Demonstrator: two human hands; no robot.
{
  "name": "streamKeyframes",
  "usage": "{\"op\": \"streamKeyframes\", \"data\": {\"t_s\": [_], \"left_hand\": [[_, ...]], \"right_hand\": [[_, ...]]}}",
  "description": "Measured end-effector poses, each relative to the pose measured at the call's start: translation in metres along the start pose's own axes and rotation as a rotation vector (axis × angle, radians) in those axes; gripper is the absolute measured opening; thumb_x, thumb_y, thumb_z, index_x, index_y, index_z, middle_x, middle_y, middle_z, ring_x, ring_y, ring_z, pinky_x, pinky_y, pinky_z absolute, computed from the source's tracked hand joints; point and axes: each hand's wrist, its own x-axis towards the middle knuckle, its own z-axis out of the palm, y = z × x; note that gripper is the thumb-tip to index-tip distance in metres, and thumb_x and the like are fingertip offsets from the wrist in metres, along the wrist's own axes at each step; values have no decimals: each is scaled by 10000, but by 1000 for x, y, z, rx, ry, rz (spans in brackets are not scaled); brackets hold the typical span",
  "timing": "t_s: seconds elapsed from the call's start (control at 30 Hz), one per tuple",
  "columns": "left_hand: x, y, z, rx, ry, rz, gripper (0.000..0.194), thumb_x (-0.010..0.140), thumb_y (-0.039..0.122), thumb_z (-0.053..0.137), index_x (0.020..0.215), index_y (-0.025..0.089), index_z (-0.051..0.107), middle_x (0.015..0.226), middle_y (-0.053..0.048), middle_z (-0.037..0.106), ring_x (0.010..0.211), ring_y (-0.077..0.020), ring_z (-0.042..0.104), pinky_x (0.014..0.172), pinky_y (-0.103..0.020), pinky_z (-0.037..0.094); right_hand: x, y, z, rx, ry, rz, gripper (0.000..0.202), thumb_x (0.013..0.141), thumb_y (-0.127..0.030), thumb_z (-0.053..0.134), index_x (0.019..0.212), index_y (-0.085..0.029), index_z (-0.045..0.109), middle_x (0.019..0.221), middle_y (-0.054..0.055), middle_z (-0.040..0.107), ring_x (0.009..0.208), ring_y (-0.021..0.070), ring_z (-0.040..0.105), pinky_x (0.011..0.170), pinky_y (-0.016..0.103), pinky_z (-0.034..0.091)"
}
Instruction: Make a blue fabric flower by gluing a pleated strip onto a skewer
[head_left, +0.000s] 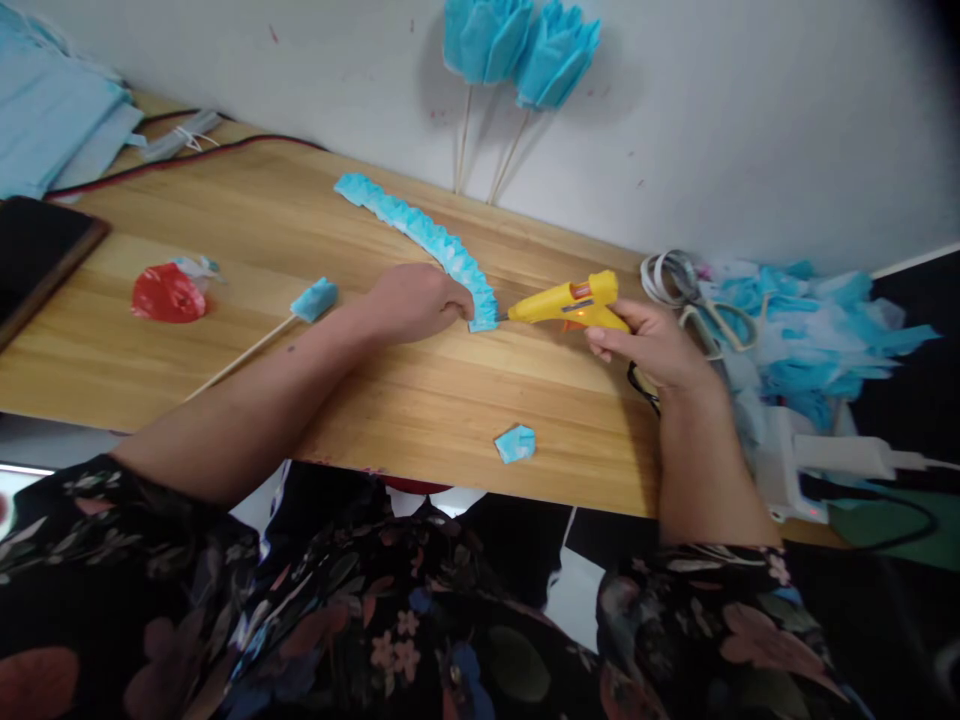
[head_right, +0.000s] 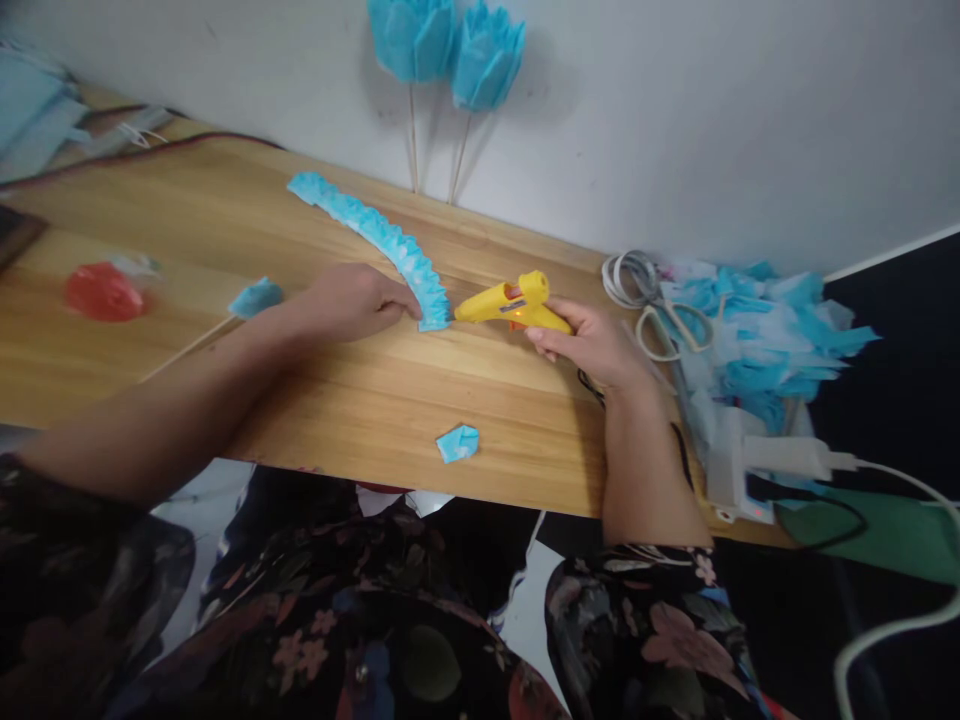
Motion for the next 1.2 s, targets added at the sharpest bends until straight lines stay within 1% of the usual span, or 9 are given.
{"op": "streamKeyframes", "data": {"t_s": [0.27,0.4,0.53,0.63,0.73,0.83,0.9,1.03,1.2], "left_hand": [[-3,5,-4,6,-19,7,462,941,186,406,1170,257,801,1225,12,792,1062,-201,702,893,-311,505],[0,1,-2,-11,-18,-4,433,922,171,448,1132,262,815,1183,-3,804,1059,-215,721,879,-299,507],[1,-2,1,-13,17,19,424,915,174,452,1101,271,821,1152,-3,811,1044,-216,727,866,-292,509],[1,-2,2,-14,33,33,413,909,177,460,1080,280,822,1125,13,815,1042,-202,726,858,-273,504],[1,0,1,-15,8,3,406,918,176,467,1093,276,819,1147,8,811,1059,-208,725,873,-286,501],[0,2,-1,-5,-23,-21,423,928,176,455,1138,263,812,1195,-5,799,1083,-226,718,897,-319,499],[0,3,-2,2,-31,-26,433,942,202,440,1160,278,806,1209,16,793,1089,-220,707,906,-322,497],[-1,3,-2,22,-28,-30,448,952,233,415,1160,308,804,1197,47,793,1056,-205,689,894,-329,506],[0,2,0,25,-11,-43,443,932,225,441,1149,324,814,1164,42,802,1052,-209,704,882,-307,500]], "right_hand": [[-1,1,-2,50,13,-60,187,825,-360,824,825,-216,705,659,-21,584,554,88,457,536,273,349],[2,5,1,11,-20,-21,285,747,-440,878,879,-234,733,660,-25,582,538,97,454,503,264,380],[2,5,3,14,36,-26,320,745,-486,867,913,-243,745,662,-22,582,541,107,460,486,261,395],[3,2,5,13,20,-25,320,721,-481,886,888,-250,740,654,-23,581,532,106,459,483,262,401],[3,1,7,4,8,-12,345,690,-485,905,873,-248,733,639,-24,572,523,109,450,476,268,388],[3,1,8,16,32,-20,327,722,-482,878,897,-248,731,655,-23,568,535,113,454,486,271,385],[2,0,9,21,29,-31,310,735,-465,866,899,-242,727,659,-25,567,538,111,457,495,270,389],[3,-2,14,-11,-26,-14,305,714,-434,873,882,-224,729,641,-26,572,534,110,460,506,275,393],[3,-4,17,33,10,-33,281,719,-414,873,895,-242,738,641,-26,572,522,105,447,495,271,382]]}}
